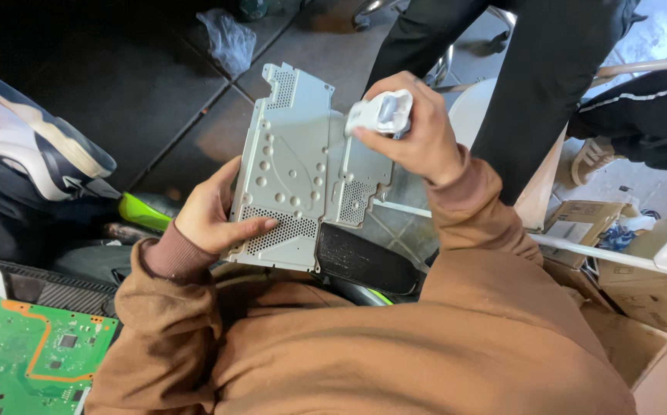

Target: The person sits in a chair and cleans a green circuit board and a white metal casing using a small white brush. They hold the components on their lap, brush the circuit board, and then brush the metal casing, turning it over to clean different sides.

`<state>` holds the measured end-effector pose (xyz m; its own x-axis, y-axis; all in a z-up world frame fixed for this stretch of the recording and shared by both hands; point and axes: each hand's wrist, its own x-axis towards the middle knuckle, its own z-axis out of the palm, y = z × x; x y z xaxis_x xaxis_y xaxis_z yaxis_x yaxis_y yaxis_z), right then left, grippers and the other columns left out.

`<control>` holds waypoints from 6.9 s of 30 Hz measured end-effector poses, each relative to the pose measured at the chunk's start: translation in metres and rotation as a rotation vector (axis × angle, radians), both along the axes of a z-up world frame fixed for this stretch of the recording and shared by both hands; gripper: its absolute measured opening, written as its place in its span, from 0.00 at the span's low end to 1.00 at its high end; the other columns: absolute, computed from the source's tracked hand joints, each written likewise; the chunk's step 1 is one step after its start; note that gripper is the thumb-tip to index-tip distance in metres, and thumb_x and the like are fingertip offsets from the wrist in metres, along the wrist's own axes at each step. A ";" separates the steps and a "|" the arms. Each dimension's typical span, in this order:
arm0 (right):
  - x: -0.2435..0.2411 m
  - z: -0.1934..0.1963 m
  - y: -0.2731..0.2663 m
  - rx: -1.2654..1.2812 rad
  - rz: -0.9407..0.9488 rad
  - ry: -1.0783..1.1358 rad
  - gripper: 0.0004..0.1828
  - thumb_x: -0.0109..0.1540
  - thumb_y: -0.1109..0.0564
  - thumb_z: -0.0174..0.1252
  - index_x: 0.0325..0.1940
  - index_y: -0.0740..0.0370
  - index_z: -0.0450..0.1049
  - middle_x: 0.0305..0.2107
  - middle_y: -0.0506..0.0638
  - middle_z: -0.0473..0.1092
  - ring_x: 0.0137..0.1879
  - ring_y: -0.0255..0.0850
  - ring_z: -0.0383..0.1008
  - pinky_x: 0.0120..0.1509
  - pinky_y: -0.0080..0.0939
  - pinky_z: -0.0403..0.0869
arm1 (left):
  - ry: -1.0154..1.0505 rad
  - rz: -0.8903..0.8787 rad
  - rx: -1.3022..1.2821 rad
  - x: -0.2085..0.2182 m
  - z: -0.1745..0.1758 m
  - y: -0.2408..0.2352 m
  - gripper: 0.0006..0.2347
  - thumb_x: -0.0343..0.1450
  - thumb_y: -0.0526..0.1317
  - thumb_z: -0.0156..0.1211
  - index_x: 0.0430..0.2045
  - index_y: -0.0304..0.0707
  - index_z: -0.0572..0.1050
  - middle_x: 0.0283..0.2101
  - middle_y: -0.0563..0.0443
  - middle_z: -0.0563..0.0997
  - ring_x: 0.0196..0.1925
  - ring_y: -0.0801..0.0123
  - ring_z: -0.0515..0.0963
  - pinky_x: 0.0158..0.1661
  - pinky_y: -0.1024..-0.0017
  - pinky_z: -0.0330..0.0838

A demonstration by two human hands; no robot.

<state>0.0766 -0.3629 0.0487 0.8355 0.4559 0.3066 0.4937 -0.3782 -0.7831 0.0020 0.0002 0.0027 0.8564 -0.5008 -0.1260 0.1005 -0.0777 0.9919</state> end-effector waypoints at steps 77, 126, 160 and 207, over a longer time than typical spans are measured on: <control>-0.091 -0.013 0.020 -0.054 0.159 -0.222 0.32 0.52 0.36 0.82 0.48 0.57 0.80 0.43 0.53 0.83 0.37 0.39 0.82 0.37 0.36 0.70 | -0.089 0.063 -0.004 -0.002 -0.003 -0.010 0.38 0.66 0.43 0.81 0.73 0.32 0.67 0.62 0.54 0.81 0.63 0.74 0.77 0.68 0.71 0.70; -0.043 0.058 0.145 0.051 0.279 -0.094 0.25 0.54 0.50 0.84 0.45 0.65 0.81 0.29 0.60 0.78 0.28 0.46 0.78 0.29 0.44 0.72 | -0.113 0.133 0.053 0.035 -0.075 -0.033 0.19 0.82 0.45 0.57 0.70 0.44 0.76 0.48 0.38 0.90 0.52 0.47 0.89 0.57 0.50 0.80; -0.004 0.039 0.124 0.216 0.277 0.057 0.24 0.58 0.56 0.84 0.47 0.73 0.78 0.34 0.64 0.81 0.38 0.41 0.82 0.41 0.37 0.76 | 0.178 -0.365 -0.507 0.029 -0.032 -0.013 0.49 0.56 0.33 0.93 0.71 0.45 0.60 0.52 0.46 0.88 0.48 0.69 0.89 0.41 0.69 0.92; 0.048 0.032 0.124 0.004 0.143 0.054 0.19 0.64 0.58 0.82 0.43 0.59 0.75 0.36 0.48 0.73 0.39 0.34 0.70 0.45 0.37 0.69 | -0.136 0.097 0.194 0.009 -0.023 -0.021 0.35 0.57 0.55 0.80 0.59 0.44 0.78 0.42 0.61 0.85 0.43 0.77 0.81 0.46 0.68 0.76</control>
<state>0.1251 -0.2391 0.0804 0.7776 0.5702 0.2651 0.4997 -0.3043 -0.8110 0.0114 -0.0213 -0.0202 0.9148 -0.3933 -0.0919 -0.0168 -0.2645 0.9642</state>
